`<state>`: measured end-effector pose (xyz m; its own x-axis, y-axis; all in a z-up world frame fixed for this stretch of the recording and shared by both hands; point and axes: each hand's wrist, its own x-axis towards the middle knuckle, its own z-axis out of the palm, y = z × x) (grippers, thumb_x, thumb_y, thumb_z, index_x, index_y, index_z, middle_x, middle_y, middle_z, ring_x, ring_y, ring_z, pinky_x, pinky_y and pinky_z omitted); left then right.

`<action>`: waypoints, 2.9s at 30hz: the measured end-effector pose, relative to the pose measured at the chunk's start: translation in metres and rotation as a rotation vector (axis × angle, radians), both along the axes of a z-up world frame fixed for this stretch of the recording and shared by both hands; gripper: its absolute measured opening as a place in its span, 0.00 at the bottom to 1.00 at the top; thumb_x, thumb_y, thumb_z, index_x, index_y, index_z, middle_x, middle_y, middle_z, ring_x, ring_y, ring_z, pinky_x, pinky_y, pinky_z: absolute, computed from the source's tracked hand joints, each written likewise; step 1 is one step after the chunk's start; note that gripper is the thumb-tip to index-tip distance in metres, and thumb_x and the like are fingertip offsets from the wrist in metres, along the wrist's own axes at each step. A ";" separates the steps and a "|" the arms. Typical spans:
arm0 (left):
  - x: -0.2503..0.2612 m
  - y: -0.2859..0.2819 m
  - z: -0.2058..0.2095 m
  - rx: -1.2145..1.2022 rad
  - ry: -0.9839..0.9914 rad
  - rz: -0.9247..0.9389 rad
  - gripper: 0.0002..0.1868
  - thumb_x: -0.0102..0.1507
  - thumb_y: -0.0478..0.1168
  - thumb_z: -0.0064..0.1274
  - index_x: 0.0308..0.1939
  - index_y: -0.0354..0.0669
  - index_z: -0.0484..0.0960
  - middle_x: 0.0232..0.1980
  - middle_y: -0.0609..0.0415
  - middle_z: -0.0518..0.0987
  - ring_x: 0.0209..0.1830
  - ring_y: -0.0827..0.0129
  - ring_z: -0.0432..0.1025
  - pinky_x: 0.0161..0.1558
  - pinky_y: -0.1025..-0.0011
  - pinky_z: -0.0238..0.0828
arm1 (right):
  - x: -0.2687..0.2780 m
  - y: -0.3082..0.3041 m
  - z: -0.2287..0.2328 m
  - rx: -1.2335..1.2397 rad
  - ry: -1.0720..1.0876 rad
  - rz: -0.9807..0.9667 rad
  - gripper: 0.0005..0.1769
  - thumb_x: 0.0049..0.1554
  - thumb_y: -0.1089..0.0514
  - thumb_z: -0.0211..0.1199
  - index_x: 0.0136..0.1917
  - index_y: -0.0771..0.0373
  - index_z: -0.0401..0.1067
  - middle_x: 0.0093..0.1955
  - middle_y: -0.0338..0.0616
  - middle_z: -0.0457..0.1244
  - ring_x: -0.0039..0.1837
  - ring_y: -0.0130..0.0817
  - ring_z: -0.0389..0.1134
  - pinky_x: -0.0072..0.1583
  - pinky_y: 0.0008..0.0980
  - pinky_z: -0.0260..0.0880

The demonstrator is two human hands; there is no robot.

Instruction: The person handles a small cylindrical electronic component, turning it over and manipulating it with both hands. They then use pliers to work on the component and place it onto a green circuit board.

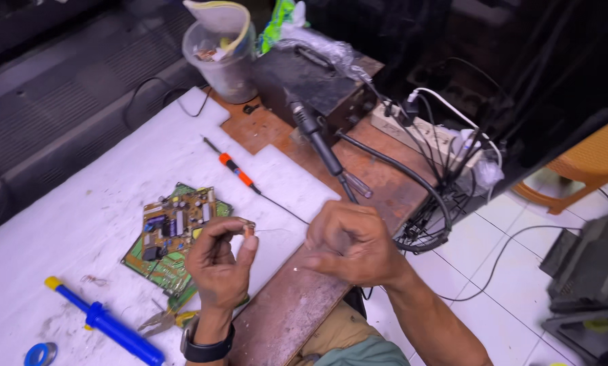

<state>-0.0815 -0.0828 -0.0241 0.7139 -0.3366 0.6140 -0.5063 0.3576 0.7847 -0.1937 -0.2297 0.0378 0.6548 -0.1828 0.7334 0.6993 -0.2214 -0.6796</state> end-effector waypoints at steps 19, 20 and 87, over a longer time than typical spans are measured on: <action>-0.018 -0.006 0.017 -0.068 -0.136 0.083 0.09 0.55 0.35 0.51 0.37 0.34 0.71 0.36 0.45 0.74 0.38 0.65 0.69 0.42 0.75 0.69 | 0.013 0.020 0.004 -0.155 0.135 -0.254 0.04 0.50 0.63 0.57 0.36 0.66 0.67 0.34 0.42 0.62 0.37 0.29 0.63 0.43 0.24 0.63; -0.019 -0.005 0.019 -0.072 -0.121 0.052 0.10 0.54 0.36 0.52 0.37 0.35 0.73 0.36 0.46 0.74 0.37 0.66 0.70 0.40 0.76 0.71 | 0.016 0.024 0.000 -0.111 0.149 -0.297 0.04 0.49 0.62 0.58 0.35 0.65 0.68 0.33 0.41 0.63 0.37 0.27 0.63 0.42 0.23 0.63; 0.040 0.105 0.054 -0.132 -0.037 0.392 0.11 0.54 0.38 0.54 0.39 0.39 0.75 0.39 0.50 0.76 0.38 0.70 0.72 0.39 0.78 0.72 | 0.148 0.114 -0.022 0.104 0.379 0.232 0.07 0.50 0.62 0.56 0.39 0.70 0.71 0.32 0.46 0.65 0.32 0.26 0.59 0.36 0.21 0.62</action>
<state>-0.0414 0.0217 0.0302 0.7492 0.0401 0.6611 -0.6509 0.2287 0.7239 -0.0457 -0.1162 0.0162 0.9059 -0.0594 0.4194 0.4198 -0.0058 -0.9076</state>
